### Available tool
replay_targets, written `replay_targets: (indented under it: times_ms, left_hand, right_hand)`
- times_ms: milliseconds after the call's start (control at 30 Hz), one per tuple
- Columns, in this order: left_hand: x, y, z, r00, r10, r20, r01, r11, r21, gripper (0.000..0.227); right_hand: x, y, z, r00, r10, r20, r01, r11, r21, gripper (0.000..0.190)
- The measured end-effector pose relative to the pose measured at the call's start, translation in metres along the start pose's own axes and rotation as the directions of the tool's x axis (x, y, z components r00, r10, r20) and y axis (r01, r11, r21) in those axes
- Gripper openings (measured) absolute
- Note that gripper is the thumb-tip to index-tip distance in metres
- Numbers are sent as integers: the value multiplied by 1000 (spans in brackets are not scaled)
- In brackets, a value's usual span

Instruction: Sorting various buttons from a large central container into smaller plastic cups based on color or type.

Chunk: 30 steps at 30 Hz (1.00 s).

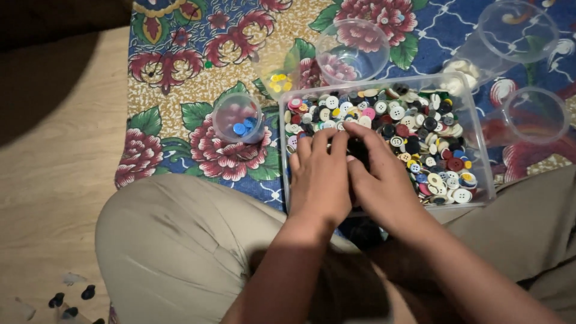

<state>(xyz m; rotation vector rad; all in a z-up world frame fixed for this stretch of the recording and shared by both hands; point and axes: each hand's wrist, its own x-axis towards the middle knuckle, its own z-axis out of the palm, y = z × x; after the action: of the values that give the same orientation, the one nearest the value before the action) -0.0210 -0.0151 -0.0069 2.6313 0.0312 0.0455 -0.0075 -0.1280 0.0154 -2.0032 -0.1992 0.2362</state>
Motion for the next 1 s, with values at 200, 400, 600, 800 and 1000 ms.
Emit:
replay_targets:
  times_ms: [200, 400, 600, 800, 1000]
  left_hand:
    - [2, 20, -32, 968, 100, 231, -88, 994, -63, 48]
    - [1, 12, -20, 937, 134, 323, -157, 987, 46, 28]
    - [1, 9, -14, 967, 48, 250, -74, 993, 94, 19]
    - [3, -1, -10, 990, -50, 132, 39, 996, 80, 16]
    - [1, 0, -7, 992, -23, 121, 21, 1000, 15, 17]
  right_hand:
    - [-8, 9, -21, 992, -71, -109, 90, 979, 183, 64]
    - [4, 71, -68, 996, -70, -61, 28, 853, -522, 52]
    - [13, 101, -58, 993, 103, -51, -112, 756, -644, 55]
    - [-1, 40, -36, 996, 86, -13, -77, 816, -573, 46]
    - [-1, 34, -40, 996, -23, -90, -17, 907, -421, 40]
